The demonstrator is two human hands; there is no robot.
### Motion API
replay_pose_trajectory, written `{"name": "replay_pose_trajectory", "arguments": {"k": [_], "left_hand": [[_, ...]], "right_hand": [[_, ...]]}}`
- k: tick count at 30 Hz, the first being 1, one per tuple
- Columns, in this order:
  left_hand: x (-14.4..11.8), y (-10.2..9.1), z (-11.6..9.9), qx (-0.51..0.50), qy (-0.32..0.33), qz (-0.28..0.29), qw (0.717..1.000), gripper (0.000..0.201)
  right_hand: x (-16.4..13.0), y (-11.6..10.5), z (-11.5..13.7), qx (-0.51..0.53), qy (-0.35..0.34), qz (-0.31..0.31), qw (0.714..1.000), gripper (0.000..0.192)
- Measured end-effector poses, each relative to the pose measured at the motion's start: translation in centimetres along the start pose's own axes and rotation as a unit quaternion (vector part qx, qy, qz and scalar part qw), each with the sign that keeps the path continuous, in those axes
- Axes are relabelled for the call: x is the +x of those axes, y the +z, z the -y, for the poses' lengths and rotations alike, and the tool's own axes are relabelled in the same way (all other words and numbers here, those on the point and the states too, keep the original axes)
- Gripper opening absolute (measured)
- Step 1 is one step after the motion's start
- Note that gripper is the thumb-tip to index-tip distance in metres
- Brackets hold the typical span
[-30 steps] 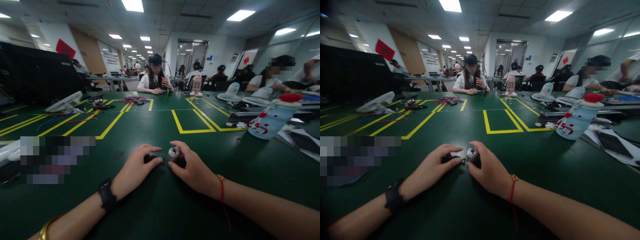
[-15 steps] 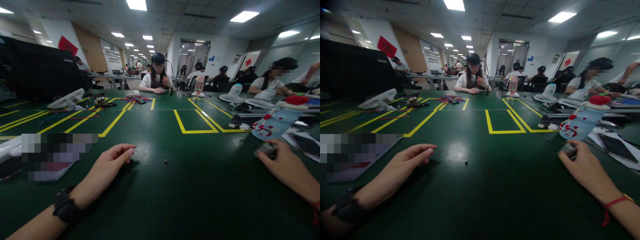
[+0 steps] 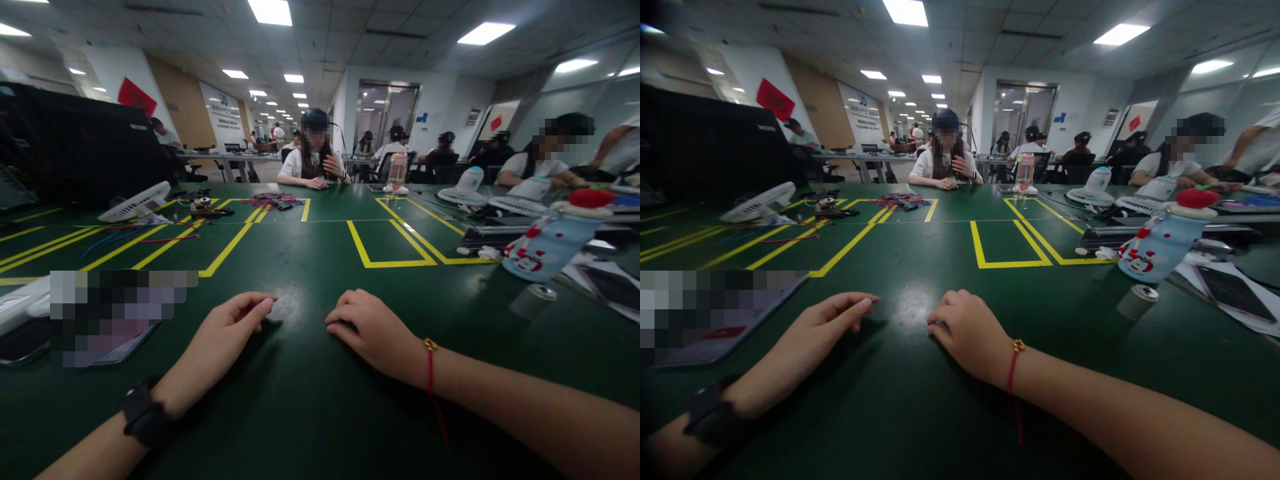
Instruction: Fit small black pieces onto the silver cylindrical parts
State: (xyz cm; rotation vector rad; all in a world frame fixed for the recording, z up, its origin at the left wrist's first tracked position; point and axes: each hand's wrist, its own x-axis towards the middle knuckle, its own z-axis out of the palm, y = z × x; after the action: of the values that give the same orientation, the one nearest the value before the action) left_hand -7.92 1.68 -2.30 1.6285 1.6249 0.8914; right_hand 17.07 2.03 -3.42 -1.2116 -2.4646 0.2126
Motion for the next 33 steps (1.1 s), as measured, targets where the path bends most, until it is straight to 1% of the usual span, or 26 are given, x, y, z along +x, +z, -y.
{"name": "replay_pose_trajectory", "arguments": {"k": [2,3,5,6,7,8,9,10,12,13,14,15,17,21,23,25,28,31,33], "left_hand": [[0.0,0.0,0.0,0.005,0.003,-0.003,1.0,0.04],[0.0,0.0,0.0,0.005,0.004,-0.003,1.0,0.04],[0.0,0.1,0.0,0.006,0.004,0.002,1.0,0.039],[0.0,0.2,-0.1,0.006,0.004,0.005,1.0,0.039],[0.0,0.3,-0.2,0.006,0.004,0.006,1.0,0.039],[-0.1,0.4,-0.2,0.007,0.002,0.008,1.0,0.039],[-0.1,0.4,-0.3,0.009,0.0,0.01,1.0,0.039],[-0.2,0.4,-0.4,0.011,-0.003,0.012,1.0,0.039],[-0.3,0.5,-0.4,0.013,-0.009,0.018,1.0,0.04],[-0.3,0.4,-0.4,0.014,-0.01,0.022,1.0,0.04],[-0.3,0.4,-0.4,0.014,-0.008,0.026,1.0,0.04],[-0.3,0.4,-0.3,0.014,-0.004,0.028,1.0,0.04],[-0.3,0.3,-0.1,0.012,0.005,0.035,0.999,0.039],[-0.1,0.2,0.2,0.002,0.004,0.039,0.999,0.038],[-0.1,0.2,0.3,0.0,0.001,0.034,0.999,0.038],[-0.1,0.3,0.3,0.0,-0.005,0.034,0.999,0.039],[-0.1,0.2,0.2,0.004,-0.017,0.036,0.999,0.041],[-0.2,0.2,0.1,0.003,-0.005,0.036,0.999,0.04],[-0.2,0.1,0.1,0.003,0.001,0.038,0.999,0.04]], "right_hand": [[0.3,-0.8,-0.5,-0.012,0.004,-0.006,1.0,0.021],[0.0,-1.8,-1.2,-0.015,0.014,-0.015,1.0,0.022],[-1.6,-4.4,-3.2,-0.065,0.059,-0.067,0.994,0.024],[-2.7,-6.0,-4.5,-0.104,0.089,-0.104,0.985,0.025],[-4.1,-7.7,-6.0,-0.151,0.127,-0.142,0.97,0.027],[-5.6,-9.4,-7.7,-0.201,0.174,-0.171,0.949,0.029],[-7.2,-10.9,-9.5,-0.245,0.228,-0.187,0.923,0.031],[-8.8,-12.3,-11.3,-0.279,0.295,-0.18,0.896,0.034],[-11.7,-14.3,-14.6,-0.296,0.428,-0.117,0.846,0.037],[-12.9,-14.9,-16.0,-0.289,0.476,-0.082,0.826,0.036],[-13.8,-15.3,-17.1,-0.275,0.504,-0.055,0.817,0.035],[-14.4,-15.5,-17.8,-0.26,0.518,-0.038,0.814,0.033],[-14.9,-15.5,-18.3,-0.249,0.523,-0.03,0.815,0.032],[-14.6,-15.5,-17.7,-0.261,0.537,-0.046,0.801,0.037],[-14.6,-15.6,-17.7,-0.258,0.54,-0.042,0.8,0.035],[-14.8,-15.7,-17.9,-0.248,0.536,-0.038,0.806,0.033],[-15.0,-15.7,-18.2,-0.24,0.528,-0.057,0.813,0.035],[-15.1,-15.7,-18.0,-0.239,0.537,-0.084,0.805,0.041],[-15.2,-15.8,-17.8,-0.24,0.539,-0.091,0.802,0.042]]}}
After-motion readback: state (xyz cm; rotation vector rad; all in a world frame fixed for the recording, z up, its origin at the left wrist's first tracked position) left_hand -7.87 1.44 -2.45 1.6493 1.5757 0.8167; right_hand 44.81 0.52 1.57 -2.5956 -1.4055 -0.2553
